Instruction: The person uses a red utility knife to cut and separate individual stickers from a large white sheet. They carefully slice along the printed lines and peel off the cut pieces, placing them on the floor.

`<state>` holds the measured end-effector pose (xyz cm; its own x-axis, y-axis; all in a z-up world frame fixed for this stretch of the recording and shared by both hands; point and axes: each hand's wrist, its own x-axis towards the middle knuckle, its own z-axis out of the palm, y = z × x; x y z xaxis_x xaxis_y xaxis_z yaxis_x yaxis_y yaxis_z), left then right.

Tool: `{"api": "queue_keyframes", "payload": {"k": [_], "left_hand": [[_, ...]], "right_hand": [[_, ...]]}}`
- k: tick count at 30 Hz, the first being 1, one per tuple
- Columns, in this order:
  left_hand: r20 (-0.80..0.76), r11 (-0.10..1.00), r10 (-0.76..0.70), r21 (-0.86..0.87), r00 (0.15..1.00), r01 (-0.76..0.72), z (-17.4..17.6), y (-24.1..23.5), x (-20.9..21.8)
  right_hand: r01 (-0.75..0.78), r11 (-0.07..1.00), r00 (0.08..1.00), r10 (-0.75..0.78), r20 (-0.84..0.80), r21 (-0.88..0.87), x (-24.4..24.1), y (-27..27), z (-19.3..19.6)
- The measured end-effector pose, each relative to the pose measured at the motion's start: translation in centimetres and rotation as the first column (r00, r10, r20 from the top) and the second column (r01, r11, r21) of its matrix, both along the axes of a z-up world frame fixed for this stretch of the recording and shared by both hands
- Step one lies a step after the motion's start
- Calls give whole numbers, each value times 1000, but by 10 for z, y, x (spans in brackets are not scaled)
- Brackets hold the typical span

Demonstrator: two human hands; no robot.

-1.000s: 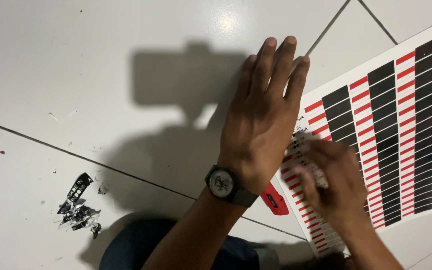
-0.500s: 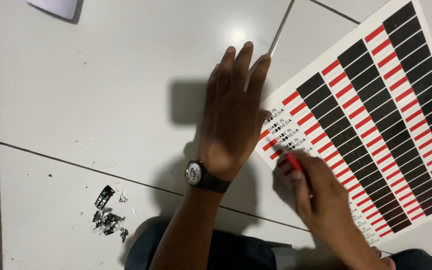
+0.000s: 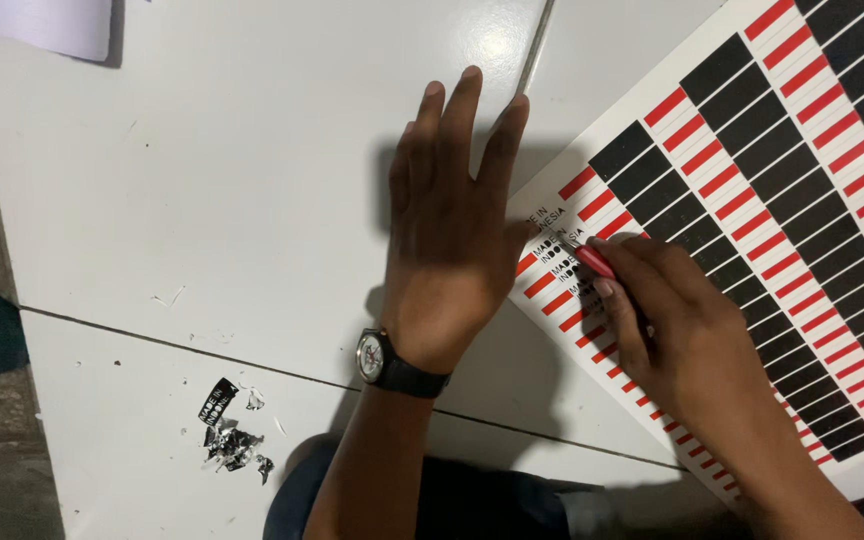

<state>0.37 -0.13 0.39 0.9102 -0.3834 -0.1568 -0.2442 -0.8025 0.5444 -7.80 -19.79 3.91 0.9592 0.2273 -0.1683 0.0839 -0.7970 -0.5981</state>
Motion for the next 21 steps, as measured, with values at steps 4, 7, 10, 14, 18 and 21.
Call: {"api": "queue_keyframes", "payload": {"k": [4, 7, 10, 14, 18, 21], "left_hand": [[3, 1000, 9, 0, 1000, -9, 3, -1, 1], [-7, 1000, 24, 17, 1000, -24, 6, -2, 2], [-5, 999, 23, 46, 1000, -22, 6, -3, 2], [10, 999, 32, 31, 999, -32, 7, -2, 2], [11, 998, 33, 51, 999, -34, 6, -4, 3], [22, 998, 23, 54, 1000, -24, 8, -3, 2]], "right_hand": [[-9, 1000, 999, 10, 35, -21, -1, 1, -3], [-1, 998, 1000, 2, 14, -68, -2, 2, -3], [16, 998, 999, -18, -36, -65, -1, 4, -1], [-8, 997, 1000, 8, -6, -79, -2, 4, -3], [-10, 998, 1000, 9, -12, -58, 1, 4, -2], [-17, 997, 1000, 18, 10, -80, 2, 6, 0]]}}
